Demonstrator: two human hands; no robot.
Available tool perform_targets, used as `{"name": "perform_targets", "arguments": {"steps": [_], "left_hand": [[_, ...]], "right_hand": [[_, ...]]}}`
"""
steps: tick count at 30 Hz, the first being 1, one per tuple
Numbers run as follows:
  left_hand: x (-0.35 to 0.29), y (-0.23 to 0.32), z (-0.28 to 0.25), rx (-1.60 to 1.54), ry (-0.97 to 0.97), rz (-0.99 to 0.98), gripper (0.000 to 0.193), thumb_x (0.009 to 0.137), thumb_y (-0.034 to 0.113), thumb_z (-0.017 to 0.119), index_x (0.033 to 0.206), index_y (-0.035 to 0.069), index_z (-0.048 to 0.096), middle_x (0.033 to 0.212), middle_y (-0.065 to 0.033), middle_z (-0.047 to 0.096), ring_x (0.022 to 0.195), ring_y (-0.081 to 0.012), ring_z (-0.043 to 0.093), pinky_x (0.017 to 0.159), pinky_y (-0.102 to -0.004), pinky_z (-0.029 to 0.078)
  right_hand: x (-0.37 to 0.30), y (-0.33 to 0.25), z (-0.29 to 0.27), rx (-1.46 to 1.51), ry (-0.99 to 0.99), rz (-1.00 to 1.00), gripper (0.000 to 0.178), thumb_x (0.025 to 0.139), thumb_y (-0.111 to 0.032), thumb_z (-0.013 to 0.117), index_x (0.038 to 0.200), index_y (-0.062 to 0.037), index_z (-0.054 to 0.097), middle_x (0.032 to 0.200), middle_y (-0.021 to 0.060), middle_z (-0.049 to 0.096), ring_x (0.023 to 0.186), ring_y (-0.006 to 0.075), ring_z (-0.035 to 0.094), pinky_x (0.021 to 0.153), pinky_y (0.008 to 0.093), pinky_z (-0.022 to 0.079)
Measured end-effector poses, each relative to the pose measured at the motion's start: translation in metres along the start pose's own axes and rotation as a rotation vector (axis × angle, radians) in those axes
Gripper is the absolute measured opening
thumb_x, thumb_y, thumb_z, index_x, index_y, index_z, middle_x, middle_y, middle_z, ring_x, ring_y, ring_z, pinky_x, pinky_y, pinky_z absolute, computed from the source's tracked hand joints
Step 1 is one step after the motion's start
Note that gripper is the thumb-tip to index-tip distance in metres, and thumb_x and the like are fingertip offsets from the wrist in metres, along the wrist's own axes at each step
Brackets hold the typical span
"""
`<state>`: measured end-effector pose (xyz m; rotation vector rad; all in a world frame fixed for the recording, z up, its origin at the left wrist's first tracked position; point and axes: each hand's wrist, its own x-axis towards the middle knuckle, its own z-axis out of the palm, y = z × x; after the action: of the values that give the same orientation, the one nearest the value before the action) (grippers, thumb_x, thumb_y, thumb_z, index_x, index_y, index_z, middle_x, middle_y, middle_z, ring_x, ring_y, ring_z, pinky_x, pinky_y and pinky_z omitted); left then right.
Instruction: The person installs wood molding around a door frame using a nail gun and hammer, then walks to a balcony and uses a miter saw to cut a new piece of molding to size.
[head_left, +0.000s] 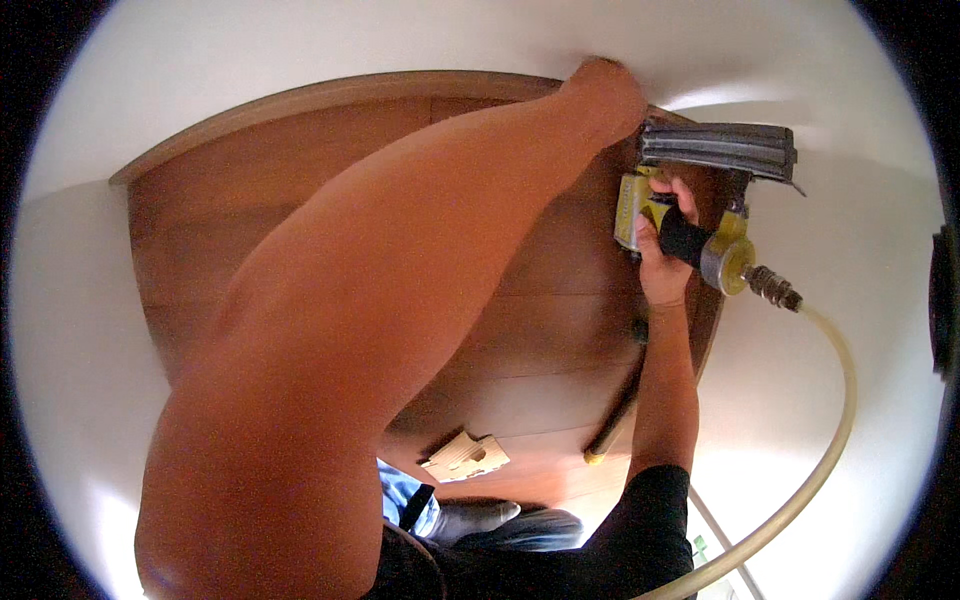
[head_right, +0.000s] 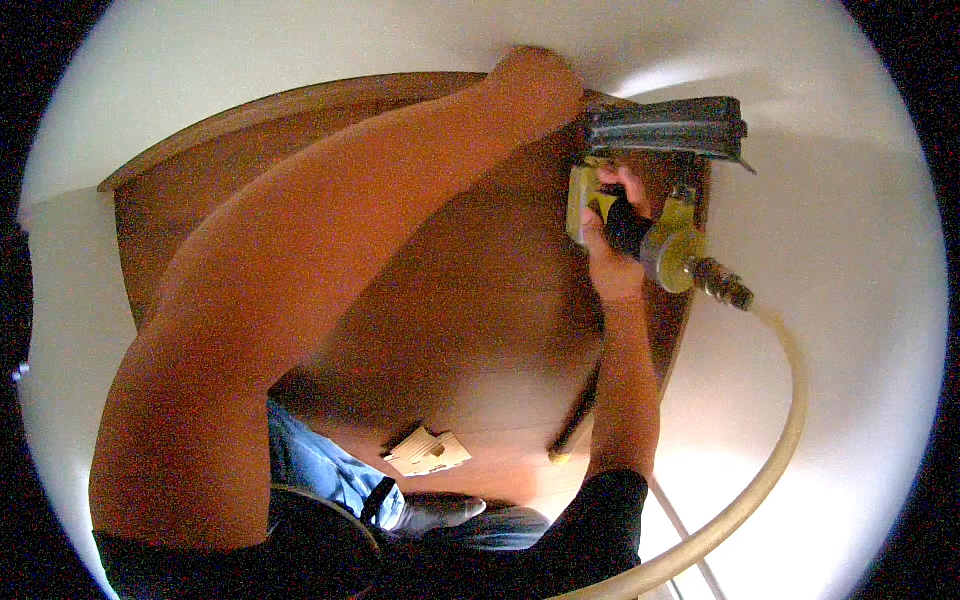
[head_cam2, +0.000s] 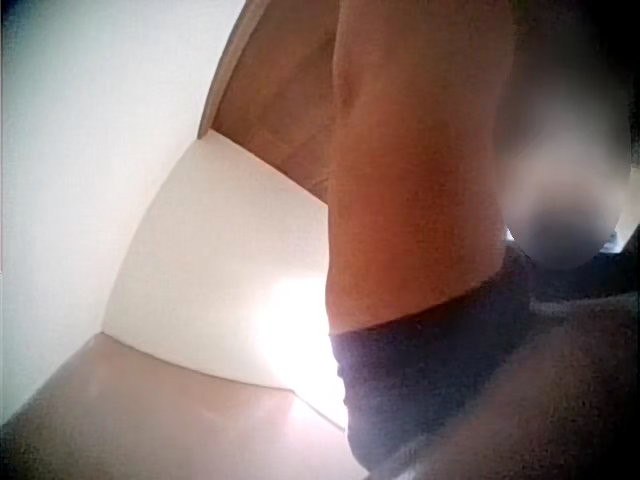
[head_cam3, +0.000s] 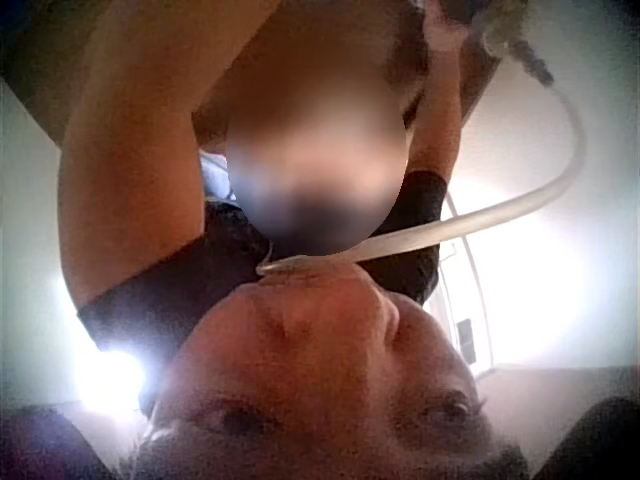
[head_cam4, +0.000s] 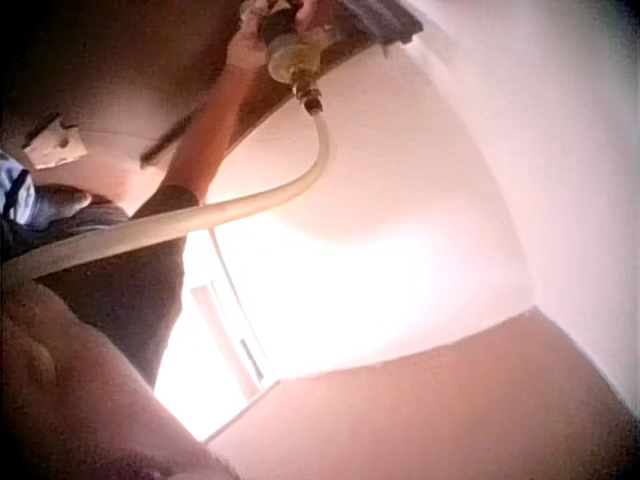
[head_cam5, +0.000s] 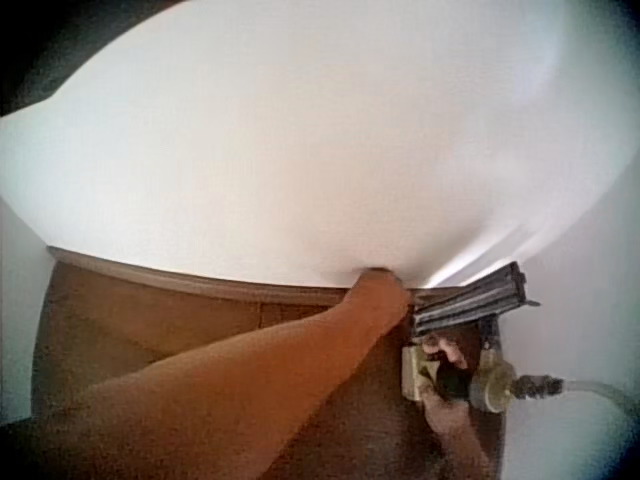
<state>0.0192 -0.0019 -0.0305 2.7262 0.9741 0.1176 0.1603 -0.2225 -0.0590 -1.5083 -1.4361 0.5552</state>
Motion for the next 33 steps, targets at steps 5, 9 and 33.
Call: {"name": "perform_targets", "arguments": {"steps": [5, 9, 33], "left_hand": [[0.004, 0.010, 0.008, 0.006, -0.043, 0.082, 0.037, 0.099, 0.036, 0.061, 0.097, 0.006, 0.082, 0.099, -0.0191, 0.079, 0.094, -0.0379, 0.078, 0.085, -0.0544, 0.062], [0.001, 0.010, -0.004, -0.003, -0.054, 0.050, 0.044, 0.102, 0.043, 0.057, 0.097, 0.006, 0.082, 0.099, -0.0191, 0.079, 0.093, -0.0378, 0.078, 0.084, -0.0551, 0.062], [-0.006, 0.010, -0.009, 0.100, -0.015, 0.075, 0.032, 0.098, 0.029, 0.061, 0.097, 0.005, 0.082, 0.096, -0.0177, 0.079, 0.093, -0.0362, 0.078, 0.084, -0.0529, 0.062]], "right_hand": [[-0.003, -0.006, -0.003, 0.037, 0.026, 0.058, 0.061, 0.092, -0.002, 0.073, 0.149, -0.0037, 0.050, 0.137, 0.0103, 0.062, 0.132, 0.0253, 0.055, 0.119, 0.0424, 0.039], [0.004, -0.012, 0.001, 0.052, 0.030, 0.041, 0.061, 0.091, 0.000, 0.073, 0.148, -0.0032, 0.050, 0.135, 0.0100, 0.062, 0.131, 0.0245, 0.055, 0.119, 0.0422, 0.040], [0.008, -0.016, 0.006, 0.035, 0.062, 0.014, 0.054, 0.094, 0.001, 0.072, 0.145, -0.0011, 0.053, 0.135, 0.0116, 0.063, 0.128, 0.0232, 0.058, 0.116, 0.0409, 0.042]]}}
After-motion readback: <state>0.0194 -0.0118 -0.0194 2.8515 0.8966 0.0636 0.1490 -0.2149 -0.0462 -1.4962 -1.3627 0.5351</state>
